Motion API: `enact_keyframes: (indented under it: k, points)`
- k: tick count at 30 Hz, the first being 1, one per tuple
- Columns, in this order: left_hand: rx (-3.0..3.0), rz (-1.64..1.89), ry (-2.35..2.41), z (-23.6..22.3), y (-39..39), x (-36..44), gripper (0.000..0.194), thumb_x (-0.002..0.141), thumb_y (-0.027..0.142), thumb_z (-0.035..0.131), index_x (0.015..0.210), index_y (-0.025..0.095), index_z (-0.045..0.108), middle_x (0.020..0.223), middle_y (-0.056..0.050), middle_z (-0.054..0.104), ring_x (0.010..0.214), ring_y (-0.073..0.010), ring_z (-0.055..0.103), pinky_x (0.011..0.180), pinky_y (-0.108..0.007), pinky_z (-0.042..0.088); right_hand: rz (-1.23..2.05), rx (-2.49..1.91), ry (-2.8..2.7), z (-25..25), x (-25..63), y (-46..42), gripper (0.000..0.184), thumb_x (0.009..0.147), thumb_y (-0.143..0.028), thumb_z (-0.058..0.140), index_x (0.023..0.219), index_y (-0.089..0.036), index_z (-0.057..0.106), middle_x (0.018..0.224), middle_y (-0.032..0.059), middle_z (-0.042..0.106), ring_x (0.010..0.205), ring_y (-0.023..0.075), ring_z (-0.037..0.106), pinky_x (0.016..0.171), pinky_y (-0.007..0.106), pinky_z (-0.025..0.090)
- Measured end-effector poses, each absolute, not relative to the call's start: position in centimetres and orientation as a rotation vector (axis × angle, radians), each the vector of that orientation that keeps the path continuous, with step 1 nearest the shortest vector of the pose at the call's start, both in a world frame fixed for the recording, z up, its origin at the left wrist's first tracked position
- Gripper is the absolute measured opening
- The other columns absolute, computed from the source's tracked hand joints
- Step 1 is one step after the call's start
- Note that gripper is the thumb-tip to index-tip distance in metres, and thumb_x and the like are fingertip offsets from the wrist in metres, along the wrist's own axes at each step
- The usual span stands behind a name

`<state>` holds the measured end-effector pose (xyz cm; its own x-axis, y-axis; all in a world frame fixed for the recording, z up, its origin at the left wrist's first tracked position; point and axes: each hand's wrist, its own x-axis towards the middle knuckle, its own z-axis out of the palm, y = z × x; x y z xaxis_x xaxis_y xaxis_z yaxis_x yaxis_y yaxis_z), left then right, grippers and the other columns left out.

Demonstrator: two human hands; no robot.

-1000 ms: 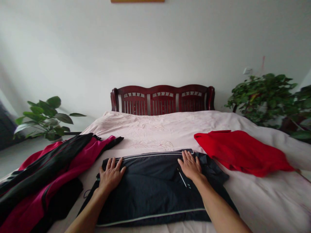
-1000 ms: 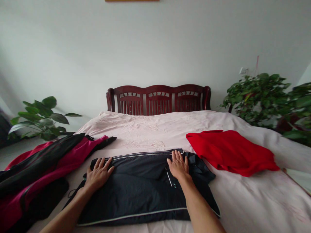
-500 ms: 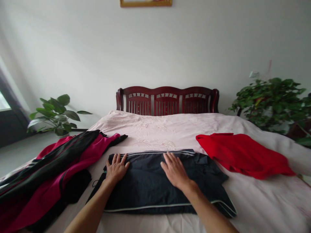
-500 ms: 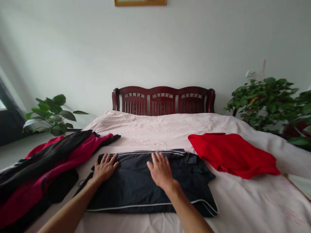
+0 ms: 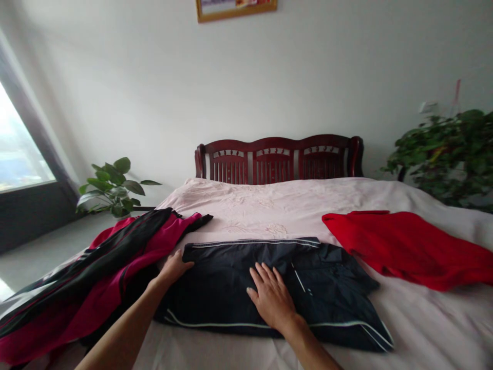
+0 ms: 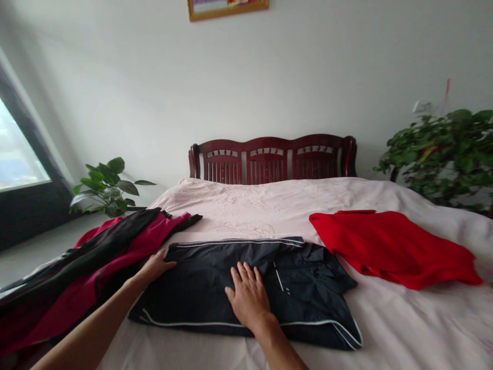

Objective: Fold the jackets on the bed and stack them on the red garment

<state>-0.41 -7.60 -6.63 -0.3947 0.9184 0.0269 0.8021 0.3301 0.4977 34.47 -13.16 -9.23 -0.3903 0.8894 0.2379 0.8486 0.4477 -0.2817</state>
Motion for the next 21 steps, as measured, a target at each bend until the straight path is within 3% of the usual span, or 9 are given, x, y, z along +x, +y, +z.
enact_keyframes:
  k: [4,8,11,15,17,21]
  points:
    - [1.331,0.656,2.209,-5.5,-8.2,-1.0,0.055,0.060,0.038,0.080,0.106,0.011,0.066,0.106,-0.018,0.075,0.112,-0.0391,0.066,0.089,-0.041,0.054,0.167,-1.469,-2.338,-9.1,34.4,-13.4,0.057,0.098,-0.050,0.041,0.147,-0.022,0.048,0.157,0.0081,0.040,0.148,0.0254,0.030,0.122,0.047,0.016]
    - [1.169,0.693,1.946,-3.8,-9.5,-0.5,0.042,0.060,0.050,0.079,0.080,0.015,0.067,0.079,-0.014,0.076,0.082,-0.0340,0.075,0.067,-0.038,0.060,0.165,-1.452,-2.309,-9.0,34.5,-13.5,0.054,0.097,-0.045,0.046,0.145,-0.021,0.051,0.155,0.0085,0.044,0.146,0.0256,0.033,0.122,0.048,0.019]
    - [1.140,0.777,1.777,-2.3,-10.5,0.3,0.044,0.061,0.050,0.080,0.085,0.016,0.067,0.081,-0.011,0.077,0.081,-0.0313,0.075,0.068,-0.038,0.061,0.177,-1.410,-2.237,-8.8,34.5,-13.6,0.047,0.093,-0.035,0.052,0.138,-0.021,0.058,0.149,0.0088,0.052,0.143,0.0269,0.039,0.121,0.049,0.022]
    - [1.206,0.926,1.650,-0.4,-10.6,2.0,0.049,0.063,0.036,0.081,0.104,0.015,0.064,0.086,-0.006,0.077,0.084,-0.0271,0.074,0.075,-0.035,0.061,0.418,-1.228,-2.017,-7.3,33.2,-14.0,0.040,0.091,-0.022,0.046,0.125,-0.022,0.067,0.128,0.0091,0.067,0.122,0.0257,0.058,0.110,0.045,0.039]
    - [1.261,0.977,1.614,0.7,-10.1,3.3,0.048,0.066,0.026,0.078,0.109,0.013,0.062,0.086,-0.004,0.076,0.083,-0.0242,0.073,0.074,-0.032,0.059,0.773,-1.128,-1.836,-5.7,31.7,-14.2,0.042,0.093,-0.030,0.047,0.132,-0.022,0.061,0.121,0.0095,0.069,0.107,0.0244,0.064,0.098,0.043,0.049]
    - [1.357,0.973,1.550,3.1,-9.6,7.2,0.054,0.068,0.014,0.074,0.120,0.013,0.059,0.076,0.002,0.071,0.063,-0.0155,0.066,0.058,-0.024,0.054,1.627,-0.935,-1.331,-1.8,28.1,-13.7,0.069,0.089,-0.063,0.051,0.149,-0.032,0.037,0.139,0.0101,0.056,0.108,0.0271,0.064,0.073,0.041,0.057]
